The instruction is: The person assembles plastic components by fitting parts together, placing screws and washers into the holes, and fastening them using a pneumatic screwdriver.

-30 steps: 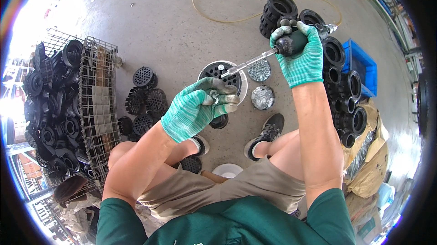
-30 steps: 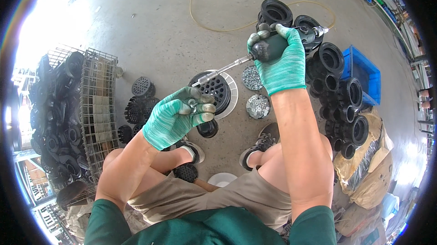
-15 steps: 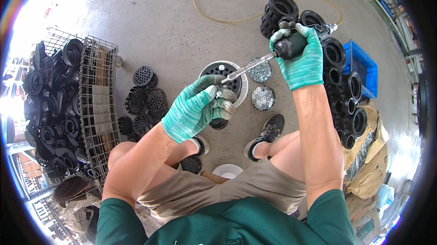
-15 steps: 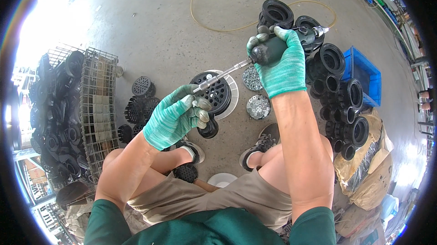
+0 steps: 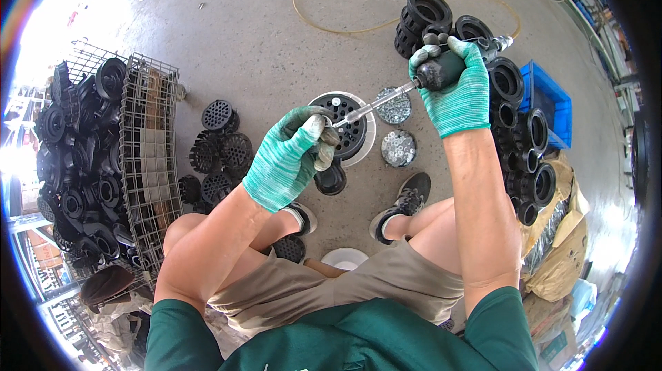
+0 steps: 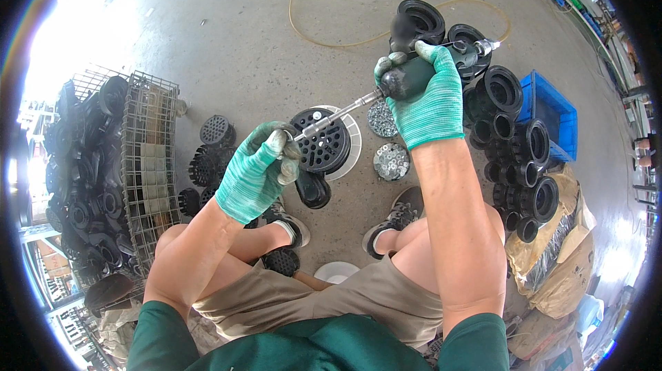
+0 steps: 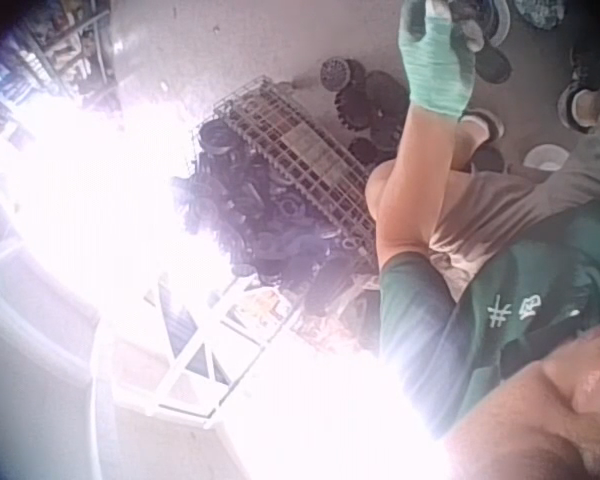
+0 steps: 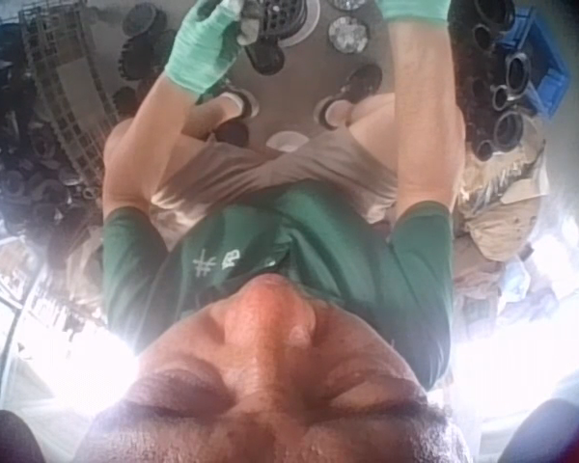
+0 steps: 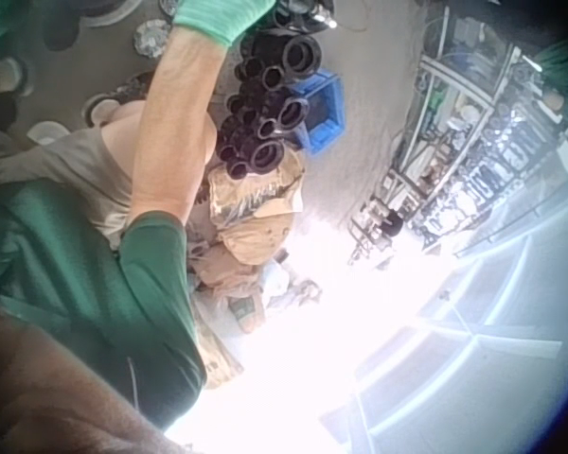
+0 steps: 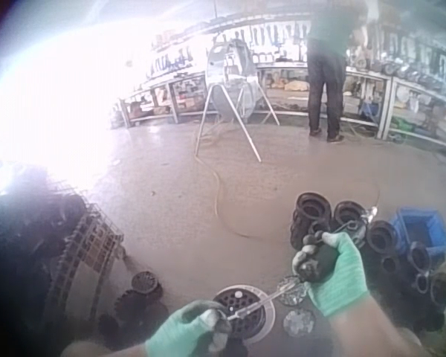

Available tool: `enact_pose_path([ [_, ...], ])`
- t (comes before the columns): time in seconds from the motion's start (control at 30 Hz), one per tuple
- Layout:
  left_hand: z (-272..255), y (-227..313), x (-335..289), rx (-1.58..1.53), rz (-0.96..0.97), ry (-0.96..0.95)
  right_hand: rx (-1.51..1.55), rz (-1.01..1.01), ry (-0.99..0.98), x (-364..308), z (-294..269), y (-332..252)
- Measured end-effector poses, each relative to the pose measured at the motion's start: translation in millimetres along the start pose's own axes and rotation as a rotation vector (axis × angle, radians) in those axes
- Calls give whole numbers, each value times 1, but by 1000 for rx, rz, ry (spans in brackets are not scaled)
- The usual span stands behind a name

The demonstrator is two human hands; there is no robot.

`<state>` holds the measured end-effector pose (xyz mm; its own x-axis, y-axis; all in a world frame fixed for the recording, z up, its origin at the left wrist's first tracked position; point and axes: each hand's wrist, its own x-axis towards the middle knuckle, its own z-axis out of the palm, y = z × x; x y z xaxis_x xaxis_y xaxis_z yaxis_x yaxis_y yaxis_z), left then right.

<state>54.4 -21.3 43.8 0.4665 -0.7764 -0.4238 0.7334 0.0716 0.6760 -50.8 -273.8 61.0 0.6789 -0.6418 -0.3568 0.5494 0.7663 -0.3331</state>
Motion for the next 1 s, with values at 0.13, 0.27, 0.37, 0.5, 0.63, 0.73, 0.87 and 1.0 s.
enact_pose_path([
  [0.13,-2,0,-1,5,6,-60,10,6,-4,0,1,-1],
  [0.27,0,0,-3,32,10,-84,8,15,-11,1,0,3],
  [0.37,0,-1,-3,31,3,-107,6,19,-4,0,0,5],
  [0.5,3,-1,-4,42,0,-94,19,16,35,-2,3,6],
  [0.63,-2,-12,-2,-6,-10,-138,4,16,-2,0,1,8],
  [0.73,-6,-14,0,-101,-19,-167,27,35,1,1,2,11],
  [0.87,-3,-8,1,-147,-9,-130,8,27,5,2,0,7],
  [1.0,-2,-6,2,-125,-10,-82,-51,-9,16,1,1,9],
])
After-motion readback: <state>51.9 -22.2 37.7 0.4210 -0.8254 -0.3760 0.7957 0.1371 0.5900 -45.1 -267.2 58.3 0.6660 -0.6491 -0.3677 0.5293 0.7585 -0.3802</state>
